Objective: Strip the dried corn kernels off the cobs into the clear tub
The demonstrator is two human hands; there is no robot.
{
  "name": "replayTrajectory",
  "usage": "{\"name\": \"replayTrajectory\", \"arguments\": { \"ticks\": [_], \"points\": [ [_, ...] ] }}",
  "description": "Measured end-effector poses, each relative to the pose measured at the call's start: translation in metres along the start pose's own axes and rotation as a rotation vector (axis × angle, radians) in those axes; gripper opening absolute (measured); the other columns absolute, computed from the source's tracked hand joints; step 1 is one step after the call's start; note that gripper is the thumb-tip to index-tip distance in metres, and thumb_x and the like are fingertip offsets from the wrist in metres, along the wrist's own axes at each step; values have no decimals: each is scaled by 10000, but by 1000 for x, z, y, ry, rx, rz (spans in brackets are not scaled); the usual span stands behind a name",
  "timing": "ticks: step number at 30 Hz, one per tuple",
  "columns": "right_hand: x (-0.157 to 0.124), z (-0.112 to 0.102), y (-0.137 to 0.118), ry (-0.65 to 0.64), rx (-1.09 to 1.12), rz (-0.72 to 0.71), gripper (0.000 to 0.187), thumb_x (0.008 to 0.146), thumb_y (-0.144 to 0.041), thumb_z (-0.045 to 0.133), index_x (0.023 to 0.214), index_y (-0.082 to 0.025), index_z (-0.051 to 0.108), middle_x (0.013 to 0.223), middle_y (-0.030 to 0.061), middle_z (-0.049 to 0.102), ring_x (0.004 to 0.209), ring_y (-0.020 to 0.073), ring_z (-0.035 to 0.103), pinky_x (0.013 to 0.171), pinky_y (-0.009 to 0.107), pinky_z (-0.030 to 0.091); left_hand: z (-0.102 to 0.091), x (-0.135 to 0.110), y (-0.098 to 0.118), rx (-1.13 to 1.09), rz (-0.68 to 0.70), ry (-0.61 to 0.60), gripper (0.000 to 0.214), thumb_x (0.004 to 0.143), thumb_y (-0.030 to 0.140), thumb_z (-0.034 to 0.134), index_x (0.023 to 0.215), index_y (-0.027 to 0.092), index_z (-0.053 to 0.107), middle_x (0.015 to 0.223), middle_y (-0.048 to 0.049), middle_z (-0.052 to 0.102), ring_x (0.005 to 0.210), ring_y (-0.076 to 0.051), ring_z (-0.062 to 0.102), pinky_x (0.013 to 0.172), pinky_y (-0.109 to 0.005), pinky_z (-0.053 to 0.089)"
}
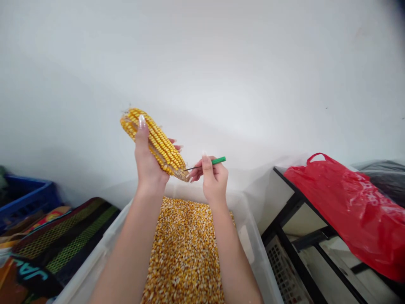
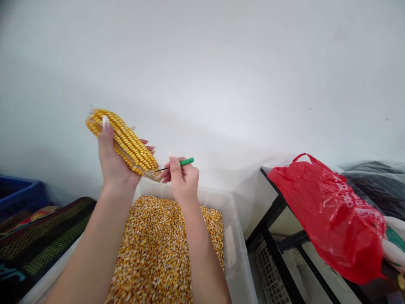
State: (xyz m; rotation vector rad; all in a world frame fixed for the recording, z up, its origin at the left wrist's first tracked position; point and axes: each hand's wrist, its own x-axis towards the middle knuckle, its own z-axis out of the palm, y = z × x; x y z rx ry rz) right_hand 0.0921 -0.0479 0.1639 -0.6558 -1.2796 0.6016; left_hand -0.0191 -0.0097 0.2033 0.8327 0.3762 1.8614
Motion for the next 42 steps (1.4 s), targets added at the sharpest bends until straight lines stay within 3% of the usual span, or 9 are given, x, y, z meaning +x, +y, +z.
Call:
{"name": "replayTrajectory", "arguments": {
  "ticks": [9,15,26,35,42],
  "points": [
    [0,2,3,9,40,13,324,842,-442,442,709,-157,517,517,-18,581,395,73,522,403,194,452,0,-1,-2,15,23,-2,408,674,600,493,846,233,536,626,-24,588,523,-169,582,469,-289,463],
    [0,6,6,67,60,-9,332,841,-442,441,700,-151,518,519,-14,581,404,73,529,405,187,450,4,-2,-2,11,90,81,441,669,622,479,828,214,529,608,-16,567,509,-166,574,498,-306,475],
    [0,5,4,115,41,-1,370,847,-491,389,703,-163,486,515,-7,586,418,90,545,430,212,462,-1,-2,-5,104,116,27,460,668,670,410,873,270,512,697,-30,595,630,-191,612,498,-310,468],
    [-1,6,4,136,94,-34,362,860,-480,373,726,-164,487,524,-8,581,436,92,550,436,216,467,1,-4,-4,24,85,30,445,662,659,444,858,266,516,666,-25,587,605,-183,600,515,-315,473],
    [1,9,0,147,90,44,382,854,-508,359,704,-172,465,513,-15,566,408,81,525,419,206,449,3,-6,-2,-4,59,-29,437,647,653,477,857,274,532,639,-12,596,581,-172,595,506,-311,471]
  ]
}}
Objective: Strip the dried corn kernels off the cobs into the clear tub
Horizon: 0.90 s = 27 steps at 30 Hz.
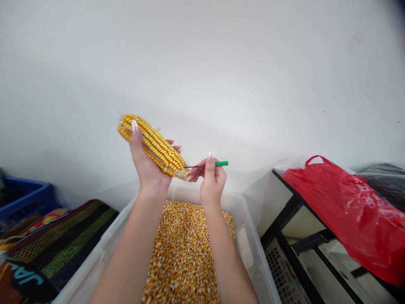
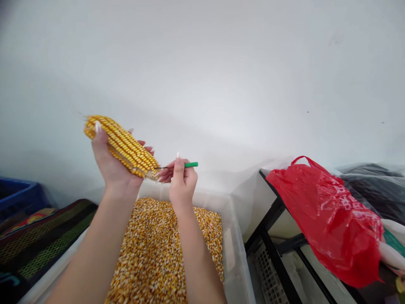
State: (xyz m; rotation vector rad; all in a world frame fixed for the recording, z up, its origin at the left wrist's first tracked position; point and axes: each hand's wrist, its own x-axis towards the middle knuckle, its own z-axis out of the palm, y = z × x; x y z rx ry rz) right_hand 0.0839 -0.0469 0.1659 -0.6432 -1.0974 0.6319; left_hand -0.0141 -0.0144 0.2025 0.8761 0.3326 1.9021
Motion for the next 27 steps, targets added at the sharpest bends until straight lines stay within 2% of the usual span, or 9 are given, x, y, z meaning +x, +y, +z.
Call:
{"name": "replayTrajectory", "arguments": {
  "ticks": [8,21,27],
  "points": [
    [3,0,3,51,26,40,407,870,-520,291,714,-174,439,504,-7,563,388,77,511,373,186,381,1,-2,-1,-48,-12,-19,451,645,652,479,889,278,545,637,-15,601,576,-170,593,506,-316,470],
    [4,-1,7,53,-31,-30,401,881,-508,273,726,-185,454,537,1,575,434,81,533,406,204,381,0,1,-6,0,-20,34,469,691,661,384,891,263,531,681,-33,602,638,-194,603,527,-332,458],
    [3,-4,9,-1,-71,-79,387,881,-503,282,737,-188,453,540,-3,568,480,91,554,415,205,383,0,4,-9,34,-27,25,469,647,679,438,861,271,521,700,-38,605,642,-197,602,509,-323,468]
  ]
}}
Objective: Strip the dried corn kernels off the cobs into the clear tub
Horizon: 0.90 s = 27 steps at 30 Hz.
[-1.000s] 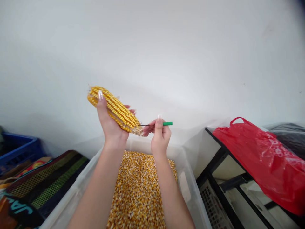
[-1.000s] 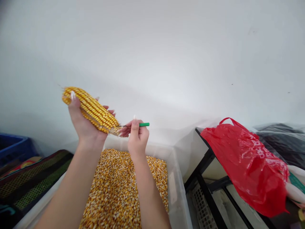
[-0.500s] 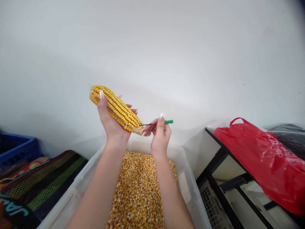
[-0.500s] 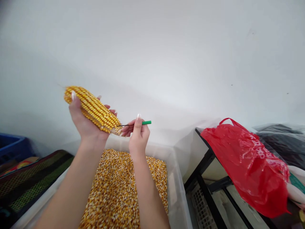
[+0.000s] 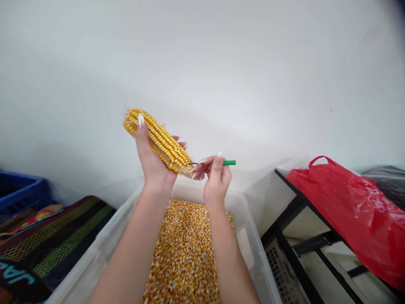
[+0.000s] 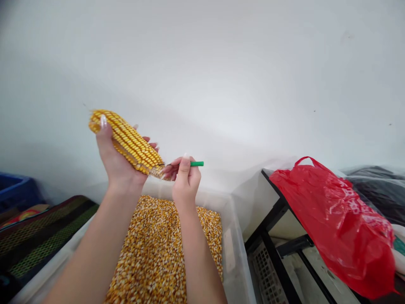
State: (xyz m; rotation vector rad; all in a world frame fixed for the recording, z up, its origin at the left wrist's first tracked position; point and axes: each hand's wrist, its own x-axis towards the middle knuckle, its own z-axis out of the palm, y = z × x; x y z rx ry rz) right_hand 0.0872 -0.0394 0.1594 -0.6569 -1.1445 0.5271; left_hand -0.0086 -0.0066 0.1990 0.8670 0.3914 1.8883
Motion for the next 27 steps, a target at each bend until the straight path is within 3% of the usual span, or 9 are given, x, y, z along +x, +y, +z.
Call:
{"name": "replayTrajectory", "arguments": {
  "ticks": [6,14,23,27],
  "points": [
    [-1,0,2,-32,14,-82,368,883,-476,315,727,-184,476,557,-5,567,469,78,521,427,202,389,0,1,0,-8,-38,31,449,649,657,469,852,259,510,695,-38,589,633,-194,603,507,-314,482],
    [0,-5,5,-143,-129,-121,337,887,-429,344,730,-175,500,580,-9,545,476,66,487,457,192,412,3,1,-1,7,-24,73,439,650,626,522,843,233,490,627,-15,581,559,-170,594,488,-286,469],
    [8,-17,3,-215,-285,-64,396,894,-468,304,699,-163,463,520,-29,492,437,50,451,452,168,378,7,-3,-6,169,46,-126,400,674,557,576,848,203,505,615,-1,586,524,-135,594,451,-228,463],
    [11,-22,5,-217,-320,-37,413,895,-481,286,688,-165,451,496,-36,471,429,51,447,457,164,374,9,-5,-12,197,50,-144,372,688,510,591,855,190,507,609,3,566,569,-127,607,451,-192,461]
  ]
}}
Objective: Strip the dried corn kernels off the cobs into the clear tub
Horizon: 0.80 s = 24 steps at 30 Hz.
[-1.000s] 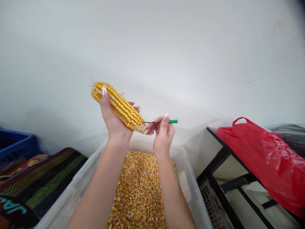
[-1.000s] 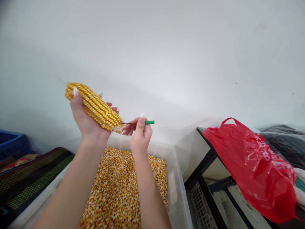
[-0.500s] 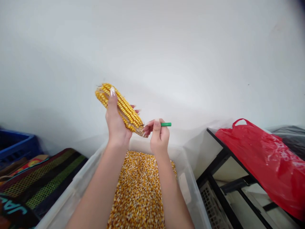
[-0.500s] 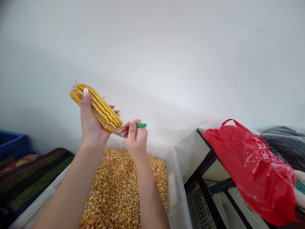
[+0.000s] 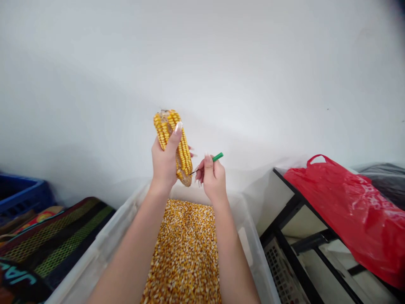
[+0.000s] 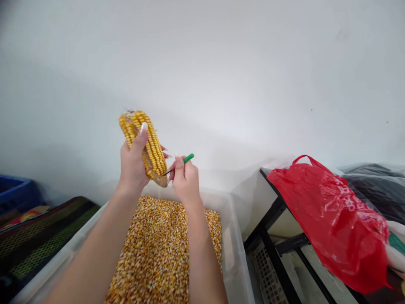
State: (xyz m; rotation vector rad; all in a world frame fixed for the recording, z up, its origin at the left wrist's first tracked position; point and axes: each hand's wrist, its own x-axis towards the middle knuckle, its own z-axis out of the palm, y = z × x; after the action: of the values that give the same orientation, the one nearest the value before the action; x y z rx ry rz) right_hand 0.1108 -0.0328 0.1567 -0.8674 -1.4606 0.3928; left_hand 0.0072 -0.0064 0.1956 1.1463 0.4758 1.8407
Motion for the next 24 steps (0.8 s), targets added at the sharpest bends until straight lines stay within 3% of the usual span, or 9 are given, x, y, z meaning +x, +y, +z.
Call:
{"name": "replayTrajectory", "arguments": {
  "ticks": [7,14,24],
  "points": [
    [2,-3,5,-90,-133,-11,429,888,-483,310,648,-164,467,473,-38,457,413,50,444,434,162,338,5,-2,-4,0,-35,-74,348,702,494,581,834,179,513,588,0,568,492,-111,581,428,-192,439],
    [0,-3,-1,77,86,-3,400,889,-484,314,690,-167,455,485,-42,465,413,52,447,422,165,359,-5,6,-2,-125,-173,-2,458,693,582,517,895,171,543,603,-14,584,482,-140,585,451,-239,468],
    [-3,2,-6,37,222,-8,391,885,-484,324,703,-168,463,491,-36,491,414,54,439,420,175,371,-10,8,3,-192,-196,8,494,703,603,483,944,176,538,623,-28,586,499,-149,585,486,-260,472]
  ]
}}
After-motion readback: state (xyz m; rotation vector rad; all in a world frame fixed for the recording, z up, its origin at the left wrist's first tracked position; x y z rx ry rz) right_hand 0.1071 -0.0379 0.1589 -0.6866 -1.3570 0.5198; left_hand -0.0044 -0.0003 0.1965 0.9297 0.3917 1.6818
